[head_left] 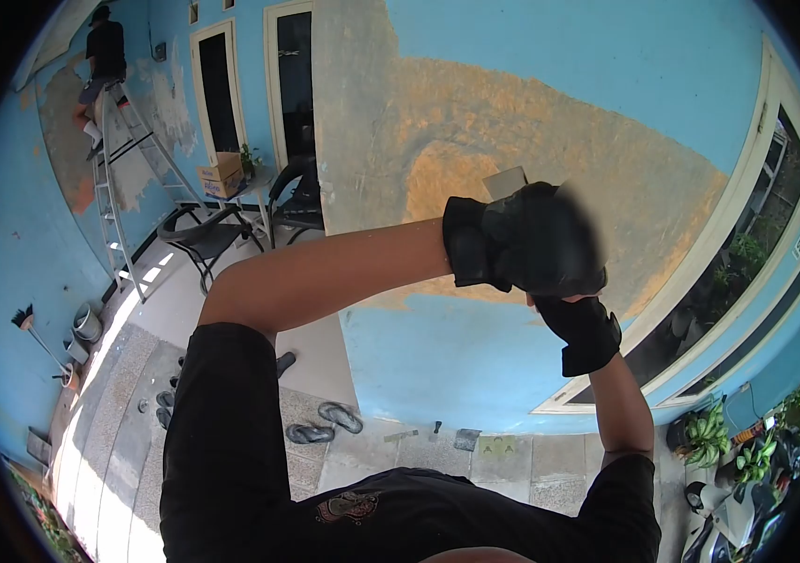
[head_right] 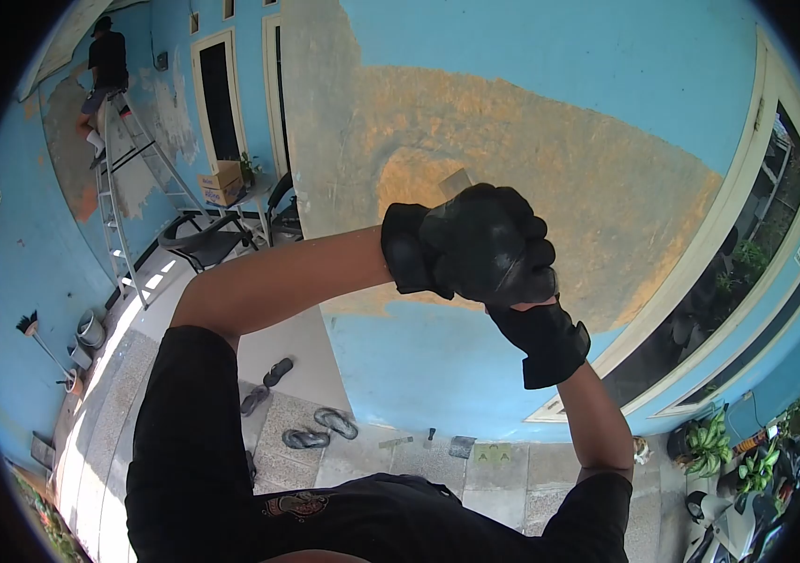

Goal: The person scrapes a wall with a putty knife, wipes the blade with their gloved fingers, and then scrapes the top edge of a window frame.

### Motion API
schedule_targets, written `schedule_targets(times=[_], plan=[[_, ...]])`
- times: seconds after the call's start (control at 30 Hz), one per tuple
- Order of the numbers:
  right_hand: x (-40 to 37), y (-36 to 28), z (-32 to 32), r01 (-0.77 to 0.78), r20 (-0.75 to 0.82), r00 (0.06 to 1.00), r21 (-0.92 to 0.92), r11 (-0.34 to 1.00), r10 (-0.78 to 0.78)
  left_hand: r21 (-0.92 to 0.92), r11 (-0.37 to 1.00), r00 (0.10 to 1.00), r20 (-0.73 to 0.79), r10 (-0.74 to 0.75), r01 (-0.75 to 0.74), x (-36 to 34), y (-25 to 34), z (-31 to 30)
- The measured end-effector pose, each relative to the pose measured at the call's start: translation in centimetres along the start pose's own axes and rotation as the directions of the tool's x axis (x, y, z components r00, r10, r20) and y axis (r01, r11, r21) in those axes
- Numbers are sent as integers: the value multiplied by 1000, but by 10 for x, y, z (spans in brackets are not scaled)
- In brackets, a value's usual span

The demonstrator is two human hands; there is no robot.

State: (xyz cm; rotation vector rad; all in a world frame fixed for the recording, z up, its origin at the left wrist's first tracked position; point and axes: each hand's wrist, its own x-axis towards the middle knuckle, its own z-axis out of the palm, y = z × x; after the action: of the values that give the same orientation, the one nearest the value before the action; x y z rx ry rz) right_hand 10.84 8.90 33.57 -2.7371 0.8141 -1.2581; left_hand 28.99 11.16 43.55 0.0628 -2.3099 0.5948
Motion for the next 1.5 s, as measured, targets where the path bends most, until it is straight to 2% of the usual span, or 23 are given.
schedule_targets(times=[0.03, 0.07, 0.1, 0.17, 0.23, 0.27, 0.3, 0.37, 0.43, 0.5, 0.63, 0.7, 0.8, 0.83, 0.9, 0.97, 1.03, 1.1, 1.3, 1.33, 1.37, 1.43, 1.5], plan=[[9, -1, -7, 8, 0, 1000, 0, 1000, -8, 118, 993, 999, 28, 20, -23, 10, -5, -5], [18, -8, -17, -186, 68, 982, 232, 955, 175, 160, 986, 999, 29, 43, -47, 18, -11, -10], [27, -16, -28, -376, 177, 927, 435, 818, 331, 165, 985, 999, 30, 39, -44, 23, -19, -11], [39, -17, -40, -408, 147, 913, 368, 835, 382, 239, 969, 997, 54, 56, -68, 31, -34, -10], [45, 2, -51, -398, 183, 917, 347, 849, 356, 286, 958, 991, 132, -17, -22, 38, -45, -7], [45, 20, -51, -289, 97, 957, 385, 877, 273, 324, 935, 988, 90, 122, -145, 41, -50, -5], [51, 22, -57, -290, 101, 957, 387, 875, 272, 367, 892, 964, 57, 260, -262, 43, -53, -2], [63, 20, -72, 136, -195, 972, 28, 990, -128, 422, 867, 956, -4, 293, -264, 43, -49, 5], [59, 46, -87, 102, -142, 986, 106, 989, -87, 462, 843, 935, -74, 347, -276, 44, -49, 14], [57, 59, -105, -56, 87, 994, -78, 995, 63, 430, 889, 969, -105, 222, -157, 41, -52, 22], [54, 55, -113, -107, 40, 993, -93, 990, 112, 511, 845, 985, 26, 169, -159, 44, -62, 26], [56, 58, -113, -82, 22, 996, -87, 993, 84, 604, 795, 993, 114, -10, -61, 49, -51, 24], [58, 65, -109, -17, -23, 1000, -49, 999, 16, 617, 786, 973, 160, -168, 34, 59, -43, 22], [59, 67, -107, 37, -43, 998, -7, 999, -37, 607, 794, 975, 159, -156, 28, 62, -45, 19], [60, 65, -112, -5, -35, 999, -35, 999, 4, 527, 847, 956, 210, -206, 67, 66, -51, 15], [56, 61, -114, -61, -30, 998, -58, 996, 60, 521, 853, 963, 216, -160, 25, 69, -56, 18], [50, 56, -121, 12, -91, 996, -148, 989, -25, 511, 860, 973, 205, -107, -14, 74, -61, 23], [44, 54, -133, -14, -77, 997, -218, 976, -3, 553, 829, 978, 205, -34, -88, 80, -67, 28], [25, 61, -160, -66, -49, 997, -382, 922, 52, 612, 777, 985, 166, 55, -147, 101, -76, 58], [22, 64, -165, -80, -57, 996, -377, 923, 63, 553, 821, 987, 139, 75, -140, 105, -77, 60], [22, 68, -169, -86, -69, 995, -369, 925, 65, 548, 825, 988, 136, 76, -139, 110, -75, 64], [22, 82, -183, -67, -42, 998, -391, 918, 55, 573, 816, 964, 248, -92, -70, 127, -68, 65], [25, 100, -201, 23, 39, 999, -347, 937, -10, 627, 766, 960, 276, -50, -140, 137, -75, 67]])
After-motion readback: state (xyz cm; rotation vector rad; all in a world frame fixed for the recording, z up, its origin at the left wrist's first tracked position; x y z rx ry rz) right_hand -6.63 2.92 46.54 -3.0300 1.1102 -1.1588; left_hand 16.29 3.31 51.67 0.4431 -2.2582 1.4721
